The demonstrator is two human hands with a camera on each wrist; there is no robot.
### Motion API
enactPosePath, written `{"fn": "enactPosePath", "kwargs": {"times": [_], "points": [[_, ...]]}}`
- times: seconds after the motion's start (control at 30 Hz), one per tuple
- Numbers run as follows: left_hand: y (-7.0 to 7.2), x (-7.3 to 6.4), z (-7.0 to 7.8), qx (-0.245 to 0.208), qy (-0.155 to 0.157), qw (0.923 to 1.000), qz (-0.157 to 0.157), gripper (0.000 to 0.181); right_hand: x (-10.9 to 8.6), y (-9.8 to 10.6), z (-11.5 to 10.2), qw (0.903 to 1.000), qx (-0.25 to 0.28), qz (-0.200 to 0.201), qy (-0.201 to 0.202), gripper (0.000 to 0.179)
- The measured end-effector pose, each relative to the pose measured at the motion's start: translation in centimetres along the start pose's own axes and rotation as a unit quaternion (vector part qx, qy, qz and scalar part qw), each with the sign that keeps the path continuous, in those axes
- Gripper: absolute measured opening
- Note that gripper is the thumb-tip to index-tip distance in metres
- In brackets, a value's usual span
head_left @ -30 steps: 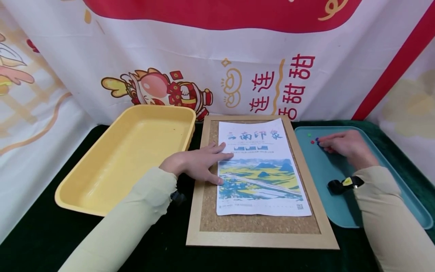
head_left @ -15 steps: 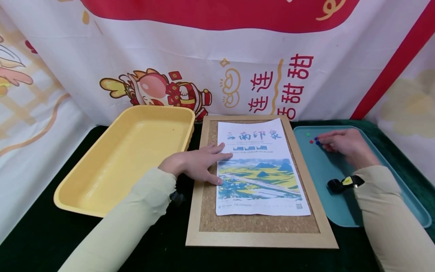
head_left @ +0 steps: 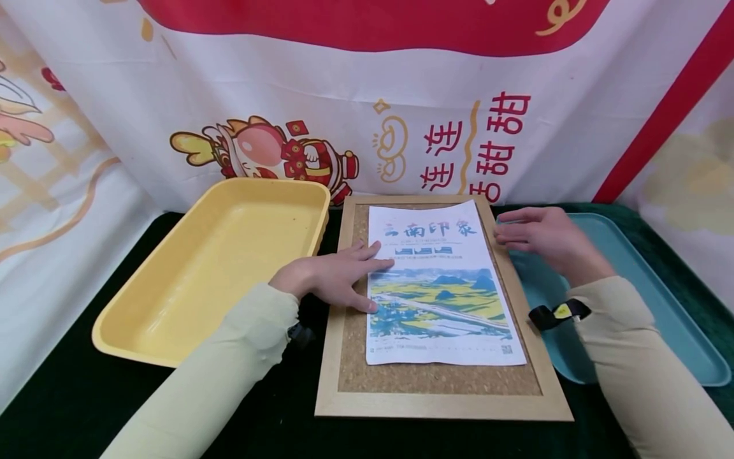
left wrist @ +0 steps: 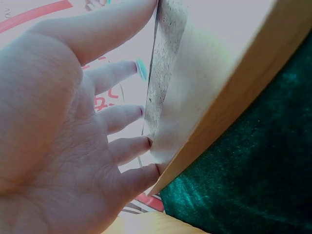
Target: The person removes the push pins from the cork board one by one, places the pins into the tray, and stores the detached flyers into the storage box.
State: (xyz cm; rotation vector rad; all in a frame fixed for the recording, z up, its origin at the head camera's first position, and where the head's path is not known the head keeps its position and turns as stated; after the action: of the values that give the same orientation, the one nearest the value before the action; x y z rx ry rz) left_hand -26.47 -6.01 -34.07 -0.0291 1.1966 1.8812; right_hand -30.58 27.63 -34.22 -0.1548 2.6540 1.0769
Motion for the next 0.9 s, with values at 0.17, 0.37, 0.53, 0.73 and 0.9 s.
{"fn": "enactPosePath", "kwargs": {"times": [0.17, 0.37, 0.53, 0.73, 0.9], "points": [[0.0, 0.0, -0.1, -0.008, 0.007, 0.9999, 0.0, 0.085, -0.2, -1.3, -1.3, 0.9995, 0.017, -0.026, 0.007, 0.065], [0.0, 0.0, 0.0, -0.008, 0.008, 0.9999, 0.0, 0.085, -0.2, -1.8, -1.6, 0.9992, 0.029, -0.027, -0.002, 0.065], [0.0, -0.1, 0.2, -0.005, 0.004, 1.0, 0.0, 0.085, -0.2, -1.9, -1.4, 0.9994, 0.022, -0.026, -0.003, 0.065], [0.0, 0.1, 0.0, -0.007, 0.006, 1.0, -0.001, 0.085, -0.2, -1.9, -1.3, 0.9995, 0.013, -0.027, -0.002, 0.064], [-0.1, 0.2, -0.1, -0.005, 0.008, 1.0, 0.001, 0.085, -0.2, -2.0, -1.3, 0.9997, 0.005, -0.025, -0.007, 0.061]]}}
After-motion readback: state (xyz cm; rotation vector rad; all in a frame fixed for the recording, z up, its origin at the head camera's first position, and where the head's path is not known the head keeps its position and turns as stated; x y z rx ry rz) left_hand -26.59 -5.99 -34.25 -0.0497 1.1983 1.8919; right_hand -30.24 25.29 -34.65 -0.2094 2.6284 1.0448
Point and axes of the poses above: each hand's wrist, its own x-axis towards the middle knuckle, its own y-axis out of the back of the hand, z = x × y, the point moved 7 cm from there along x, towards the middle knuckle, and after that the axes turned 12 degrees about -x, right-handed, at the moved point
